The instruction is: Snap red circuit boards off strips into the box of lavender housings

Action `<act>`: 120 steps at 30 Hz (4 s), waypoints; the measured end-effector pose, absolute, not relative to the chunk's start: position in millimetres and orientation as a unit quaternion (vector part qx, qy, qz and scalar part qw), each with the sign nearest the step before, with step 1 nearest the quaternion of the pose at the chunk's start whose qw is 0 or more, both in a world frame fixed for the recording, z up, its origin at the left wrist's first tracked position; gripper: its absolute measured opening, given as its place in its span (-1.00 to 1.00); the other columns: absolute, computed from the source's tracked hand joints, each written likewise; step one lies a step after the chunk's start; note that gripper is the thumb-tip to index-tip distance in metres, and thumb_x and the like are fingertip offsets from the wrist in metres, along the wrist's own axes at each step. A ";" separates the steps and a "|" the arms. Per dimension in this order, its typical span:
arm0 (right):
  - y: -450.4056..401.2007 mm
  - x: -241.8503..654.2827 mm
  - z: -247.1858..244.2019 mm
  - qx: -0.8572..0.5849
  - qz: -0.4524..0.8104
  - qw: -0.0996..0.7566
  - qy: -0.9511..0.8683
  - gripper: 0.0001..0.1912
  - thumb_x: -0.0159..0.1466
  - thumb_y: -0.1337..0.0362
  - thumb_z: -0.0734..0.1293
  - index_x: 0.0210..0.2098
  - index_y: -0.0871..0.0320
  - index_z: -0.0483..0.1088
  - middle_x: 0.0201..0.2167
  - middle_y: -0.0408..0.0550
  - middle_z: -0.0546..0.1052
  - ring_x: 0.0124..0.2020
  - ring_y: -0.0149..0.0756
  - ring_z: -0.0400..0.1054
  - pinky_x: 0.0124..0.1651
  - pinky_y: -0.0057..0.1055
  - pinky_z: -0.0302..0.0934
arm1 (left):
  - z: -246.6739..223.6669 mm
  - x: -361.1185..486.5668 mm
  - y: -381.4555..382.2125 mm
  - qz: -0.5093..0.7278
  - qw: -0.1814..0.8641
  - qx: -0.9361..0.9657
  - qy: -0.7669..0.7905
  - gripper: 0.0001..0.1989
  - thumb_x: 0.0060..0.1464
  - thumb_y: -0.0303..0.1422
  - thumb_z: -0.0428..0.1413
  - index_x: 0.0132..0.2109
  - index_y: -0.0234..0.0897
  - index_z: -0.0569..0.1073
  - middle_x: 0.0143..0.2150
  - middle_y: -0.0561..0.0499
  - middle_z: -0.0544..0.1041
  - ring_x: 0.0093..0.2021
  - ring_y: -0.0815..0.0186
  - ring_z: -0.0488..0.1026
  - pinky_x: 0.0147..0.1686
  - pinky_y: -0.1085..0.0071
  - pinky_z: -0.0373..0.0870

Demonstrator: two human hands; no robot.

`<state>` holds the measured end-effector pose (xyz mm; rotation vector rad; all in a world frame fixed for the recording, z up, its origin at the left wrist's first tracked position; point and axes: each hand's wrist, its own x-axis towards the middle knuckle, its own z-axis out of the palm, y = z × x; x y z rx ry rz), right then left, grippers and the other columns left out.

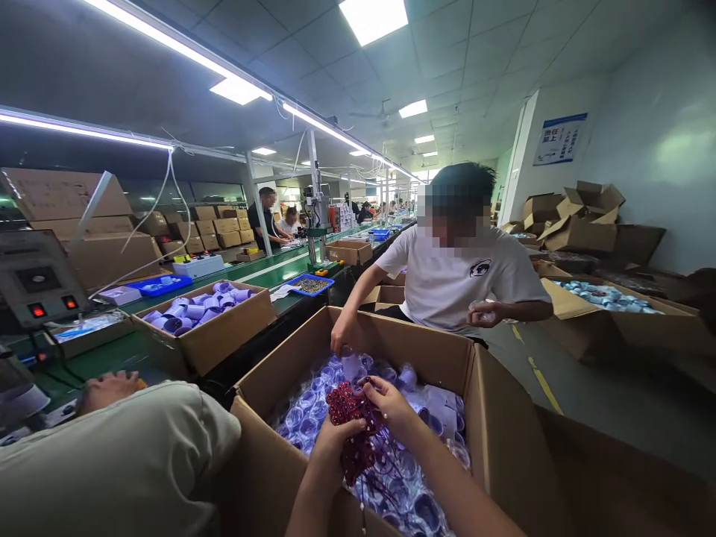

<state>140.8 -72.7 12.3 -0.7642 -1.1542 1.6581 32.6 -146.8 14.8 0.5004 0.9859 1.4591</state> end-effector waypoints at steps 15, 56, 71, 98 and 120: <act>-91.1 128.4 23.7 -0.374 0.576 0.565 -0.457 -0.69 -0.10 0.04 0.39 -0.47 0.12 0.38 -0.68 -0.25 0.37 -0.63 -0.44 0.15 -0.52 -0.47 0.02 | 14.2 33.1 -150.4 0.600 0.641 0.214 0.429 -0.45 -0.30 -0.55 0.31 -0.05 -0.38 0.44 -0.42 -0.06 0.60 -0.53 0.26 0.51 -0.43 0.38 0.44; -71.4 145.0 7.3 -0.346 0.692 0.548 -0.318 -0.63 -0.18 0.07 0.50 -0.44 0.08 0.40 -0.60 -0.22 0.51 -0.60 -0.37 0.35 -0.48 -0.42 0.25 | 20.1 38.8 -159.6 0.635 0.570 0.248 0.459 -0.50 -0.41 -0.39 0.39 -0.21 -0.34 0.44 -0.49 0.03 0.54 -0.54 0.26 0.50 -0.52 0.39 0.44; -80.9 146.4 10.3 -0.377 0.565 0.532 -0.506 -0.70 -0.07 0.04 0.41 -0.40 0.08 0.46 -0.57 -0.21 0.45 -0.62 -0.39 0.31 -0.55 -0.43 0.18 | 21.7 39.2 -158.4 0.639 0.567 0.234 0.465 -0.43 -0.47 -0.40 0.40 -0.20 -0.33 0.42 -0.48 0.05 0.52 -0.54 0.34 0.43 -0.47 0.43 0.37; -94.2 137.8 25.1 -0.392 0.533 0.628 -0.409 -0.65 -0.05 0.00 0.41 -0.37 0.06 0.36 -0.51 -0.20 0.46 -0.64 -0.40 0.31 -0.62 -0.45 0.21 | 22.4 53.9 -159.2 0.607 0.578 0.319 0.443 -0.36 -0.52 -0.43 0.43 -0.15 -0.32 0.46 -0.33 -0.11 0.61 -0.38 0.20 0.54 -0.33 0.38 0.43; -97.3 138.5 20.3 -0.308 0.668 0.464 -0.493 -0.52 -0.11 -0.08 0.46 -0.36 0.10 0.35 -0.62 -0.20 0.47 -0.55 -0.27 0.42 -0.37 -0.31 0.32 | 12.1 54.1 -160.0 0.683 0.392 0.325 0.523 -0.69 -0.29 -0.46 0.27 -0.27 -0.30 0.46 -0.45 0.05 0.53 -0.43 0.35 0.43 -0.37 0.50 0.31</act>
